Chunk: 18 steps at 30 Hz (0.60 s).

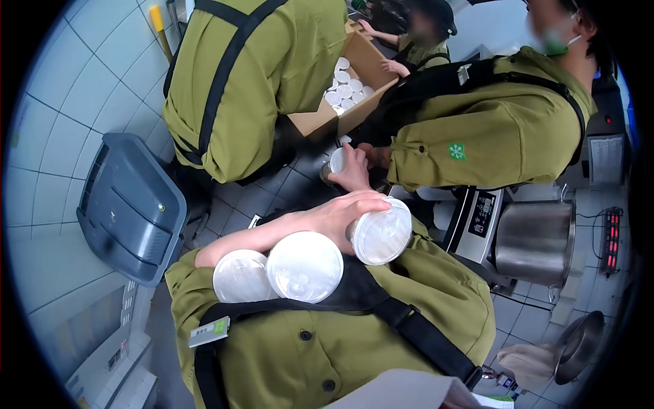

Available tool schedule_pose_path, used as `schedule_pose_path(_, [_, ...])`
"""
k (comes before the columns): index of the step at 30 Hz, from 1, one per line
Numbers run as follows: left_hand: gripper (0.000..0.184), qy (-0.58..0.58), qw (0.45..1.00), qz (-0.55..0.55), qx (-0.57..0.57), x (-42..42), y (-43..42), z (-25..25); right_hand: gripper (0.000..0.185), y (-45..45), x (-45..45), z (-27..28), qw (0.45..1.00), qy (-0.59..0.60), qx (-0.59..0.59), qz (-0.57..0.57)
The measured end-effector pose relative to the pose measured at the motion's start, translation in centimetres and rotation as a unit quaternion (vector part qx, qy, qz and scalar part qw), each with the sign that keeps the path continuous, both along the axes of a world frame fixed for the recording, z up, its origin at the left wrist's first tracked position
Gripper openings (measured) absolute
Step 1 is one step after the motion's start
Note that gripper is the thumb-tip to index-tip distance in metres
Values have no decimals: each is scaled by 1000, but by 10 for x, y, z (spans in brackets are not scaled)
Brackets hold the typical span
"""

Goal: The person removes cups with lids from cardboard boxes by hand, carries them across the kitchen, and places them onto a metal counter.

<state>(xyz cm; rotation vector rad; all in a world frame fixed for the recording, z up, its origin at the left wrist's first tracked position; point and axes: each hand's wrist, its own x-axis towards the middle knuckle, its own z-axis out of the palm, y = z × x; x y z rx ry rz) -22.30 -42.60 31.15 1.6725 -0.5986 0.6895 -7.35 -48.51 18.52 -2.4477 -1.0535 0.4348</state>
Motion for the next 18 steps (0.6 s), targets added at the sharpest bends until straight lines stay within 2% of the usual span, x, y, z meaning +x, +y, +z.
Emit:
schedule_pose_path(10, [89, -4, 1000, 4, -5, 1, -7, -3, 92, 6, 9, 4, 1000, -22, 5, 0])
schedule_pose_path(18, [90, 8, 1000, -2, 0, 2, -6, -6, 91, 11, 6, 8, 1000, 10, -14, -3])
